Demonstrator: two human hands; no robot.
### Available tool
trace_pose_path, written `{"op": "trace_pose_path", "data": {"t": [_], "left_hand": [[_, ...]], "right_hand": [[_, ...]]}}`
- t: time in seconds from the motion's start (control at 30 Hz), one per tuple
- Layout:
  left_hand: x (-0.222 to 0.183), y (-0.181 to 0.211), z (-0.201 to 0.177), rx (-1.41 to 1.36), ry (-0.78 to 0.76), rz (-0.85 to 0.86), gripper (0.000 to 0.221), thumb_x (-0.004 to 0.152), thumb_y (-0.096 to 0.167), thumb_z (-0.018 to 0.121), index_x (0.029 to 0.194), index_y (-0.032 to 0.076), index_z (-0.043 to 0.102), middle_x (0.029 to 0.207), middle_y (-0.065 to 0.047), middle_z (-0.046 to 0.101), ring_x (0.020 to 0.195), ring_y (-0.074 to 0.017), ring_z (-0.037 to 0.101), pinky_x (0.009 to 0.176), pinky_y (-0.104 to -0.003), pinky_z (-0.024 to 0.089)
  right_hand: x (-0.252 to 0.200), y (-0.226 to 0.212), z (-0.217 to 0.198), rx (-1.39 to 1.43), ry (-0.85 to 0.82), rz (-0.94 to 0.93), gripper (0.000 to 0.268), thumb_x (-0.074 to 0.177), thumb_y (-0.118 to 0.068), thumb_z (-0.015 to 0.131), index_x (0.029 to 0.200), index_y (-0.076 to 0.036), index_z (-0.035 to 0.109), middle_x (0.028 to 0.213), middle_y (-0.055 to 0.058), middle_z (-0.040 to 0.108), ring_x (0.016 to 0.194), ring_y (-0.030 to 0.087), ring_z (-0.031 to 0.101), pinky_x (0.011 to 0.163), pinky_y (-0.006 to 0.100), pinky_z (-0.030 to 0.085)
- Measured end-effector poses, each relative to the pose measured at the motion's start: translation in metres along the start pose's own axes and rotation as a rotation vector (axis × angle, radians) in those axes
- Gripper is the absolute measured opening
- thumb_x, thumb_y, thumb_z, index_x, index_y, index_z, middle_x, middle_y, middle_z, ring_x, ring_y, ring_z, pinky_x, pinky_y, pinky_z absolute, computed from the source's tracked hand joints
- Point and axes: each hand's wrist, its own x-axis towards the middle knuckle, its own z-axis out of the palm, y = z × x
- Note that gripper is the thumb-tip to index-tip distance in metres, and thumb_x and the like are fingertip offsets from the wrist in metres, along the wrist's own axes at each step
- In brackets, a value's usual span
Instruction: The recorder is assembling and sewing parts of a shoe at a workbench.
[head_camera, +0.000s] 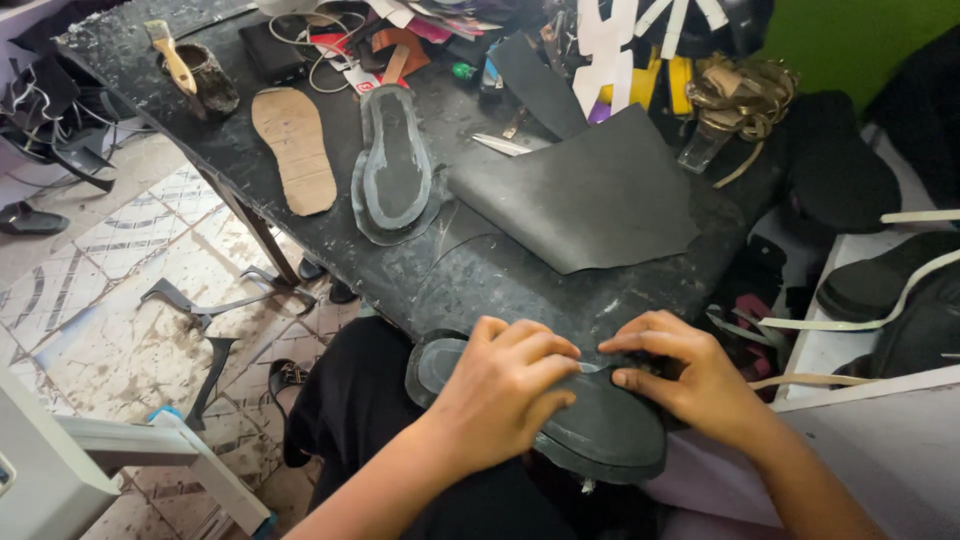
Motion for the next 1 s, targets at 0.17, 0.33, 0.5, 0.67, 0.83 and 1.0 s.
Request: {"op": "trace_pose_path", "data": {"t": [0.17, 0.33, 0.5, 0.67, 0.83, 1.0], "left_hand": [[-0.001, 0.008, 0.014, -0.033, -0.056, 0.038, 0.021, 0.087, 0.019, 0.075, 0.104, 0.008, 0.072, 0.113, -0.002, 0.071, 0.112, -0.0204, 0.063, 0.093, -0.04, 0.041], [-0.005, 0.014, 0.021, -0.03, -0.082, 0.064, 0.025, 0.089, 0.019, 0.074, 0.108, 0.004, 0.072, 0.114, -0.006, 0.07, 0.112, -0.023, 0.063, 0.094, -0.04, 0.043], [-0.012, 0.017, 0.022, 0.02, -0.028, 0.063, 0.025, 0.09, 0.018, 0.073, 0.108, 0.002, 0.071, 0.119, -0.01, 0.069, 0.118, -0.0274, 0.063, 0.1, -0.042, 0.046], [-0.01, 0.015, -0.009, 0.059, 0.091, -0.072, 0.032, 0.087, 0.019, 0.074, 0.113, 0.002, 0.068, 0.12, -0.011, 0.07, 0.118, -0.0295, 0.062, 0.101, -0.043, 0.045], [-0.008, -0.002, -0.031, 0.103, 0.046, -0.174, 0.046, 0.081, 0.023, 0.077, 0.12, 0.001, 0.067, 0.113, -0.011, 0.069, 0.113, -0.03, 0.061, 0.097, -0.044, 0.04], [-0.008, -0.012, -0.032, -0.006, -0.156, -0.166, 0.032, 0.082, 0.023, 0.078, 0.108, 0.007, 0.071, 0.099, -0.005, 0.072, 0.102, -0.0241, 0.065, 0.093, -0.044, 0.039]], "right_hand": [[0.003, 0.009, -0.001, 0.035, -0.032, 0.03, 0.022, 0.075, -0.01, 0.08, 0.097, -0.007, 0.08, 0.094, 0.004, 0.074, 0.084, 0.015, 0.07, 0.073, 0.03, 0.055], [0.005, 0.011, 0.002, 0.038, -0.048, -0.027, 0.009, 0.083, -0.009, 0.074, 0.09, -0.004, 0.078, 0.089, 0.005, 0.074, 0.082, 0.016, 0.072, 0.073, 0.029, 0.056], [0.007, -0.005, 0.006, -0.001, -0.027, -0.125, 0.005, 0.086, -0.004, 0.069, 0.085, 0.0, 0.069, 0.087, 0.009, 0.068, 0.081, 0.021, 0.07, 0.073, 0.031, 0.055], [0.002, -0.019, 0.01, -0.041, 0.089, -0.241, 0.003, 0.088, -0.002, 0.064, 0.089, 0.0, 0.065, 0.089, 0.01, 0.064, 0.081, 0.023, 0.067, 0.072, 0.032, 0.053], [-0.001, -0.039, 0.009, -0.137, 0.135, -0.34, 0.005, 0.087, -0.002, 0.064, 0.092, -0.001, 0.064, 0.093, 0.012, 0.062, 0.082, 0.024, 0.065, 0.072, 0.033, 0.052], [-0.003, -0.059, 0.005, -0.3, 0.206, -0.504, 0.012, 0.081, 0.0, 0.07, 0.091, 0.001, 0.063, 0.091, 0.012, 0.062, 0.08, 0.027, 0.062, 0.071, 0.036, 0.05]]}}
